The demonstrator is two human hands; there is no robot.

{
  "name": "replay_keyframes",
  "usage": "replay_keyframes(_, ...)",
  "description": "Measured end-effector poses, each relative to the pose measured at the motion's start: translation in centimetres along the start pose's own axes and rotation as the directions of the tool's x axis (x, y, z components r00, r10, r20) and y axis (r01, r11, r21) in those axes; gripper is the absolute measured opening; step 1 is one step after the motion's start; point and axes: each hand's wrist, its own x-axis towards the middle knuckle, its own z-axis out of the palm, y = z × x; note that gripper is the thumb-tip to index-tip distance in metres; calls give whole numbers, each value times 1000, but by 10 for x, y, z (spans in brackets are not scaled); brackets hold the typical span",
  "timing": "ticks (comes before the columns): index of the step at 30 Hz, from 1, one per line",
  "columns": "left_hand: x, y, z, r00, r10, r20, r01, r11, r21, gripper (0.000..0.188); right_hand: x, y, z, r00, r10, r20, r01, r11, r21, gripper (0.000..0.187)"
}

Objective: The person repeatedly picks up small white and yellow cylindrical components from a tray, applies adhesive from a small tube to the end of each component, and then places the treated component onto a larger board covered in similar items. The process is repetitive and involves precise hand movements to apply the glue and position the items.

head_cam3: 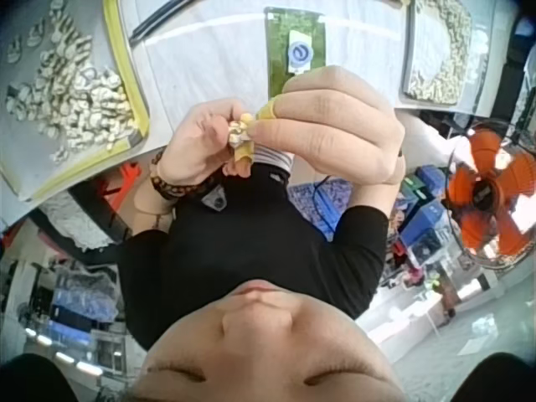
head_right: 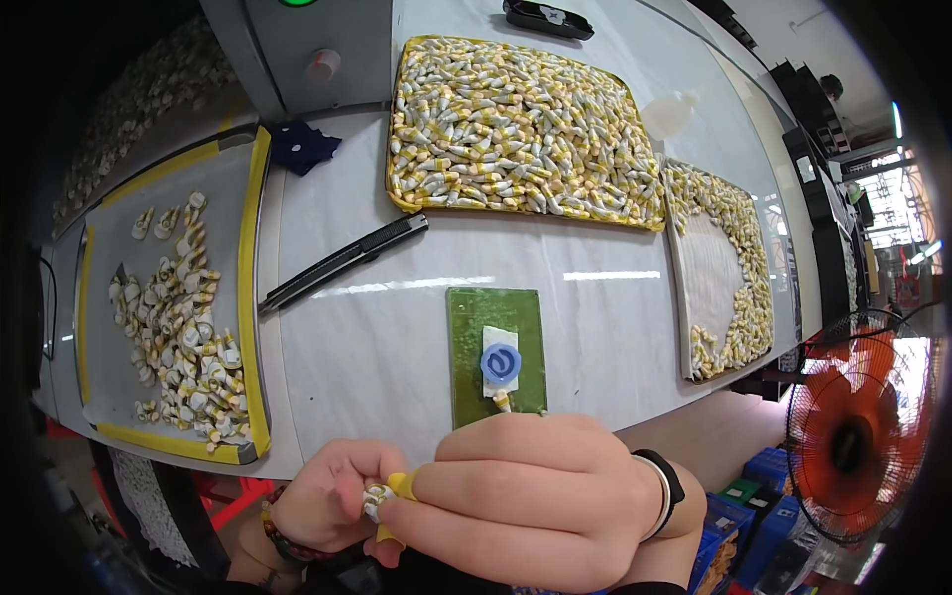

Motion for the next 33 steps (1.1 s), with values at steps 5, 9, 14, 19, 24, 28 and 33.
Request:
replay_keyframes(5,0,-5,-2,1000,-25,-12,24,996,-81,45,7,6,3,988,-122,95,127,990,-53,14)
replay_keyframes(9,1,-4,3,993,-118,7,118,984,-137,42,9,18,0,936,-326,132,338,938,-73,14)
replay_keyframes(14,9,-7,6,975,-196,100,211,964,-164,38,10,17,-12,922,-348,171,355,935,-12,13)
replay_keyframes(19,11,-10,7,982,-173,81,182,977,-113,36,5,22,-7,918,-382,103,390,919,-62,8)
replay_keyframes(24,11,-2,15,980,-196,-26,191,974,-124,36,2,14,-4,968,-229,105,241,962,-125,8)
replay_keyframes(28,14,-7,10,976,-211,46,215,968,-126,37,3,20,-10,947,-288,140,299,952,-65,7)
replay_keyframes(33,16,-9,11,970,-237,48,241,958,-158,38,-3,28,-7,948,-304,90,302,953,33,11)
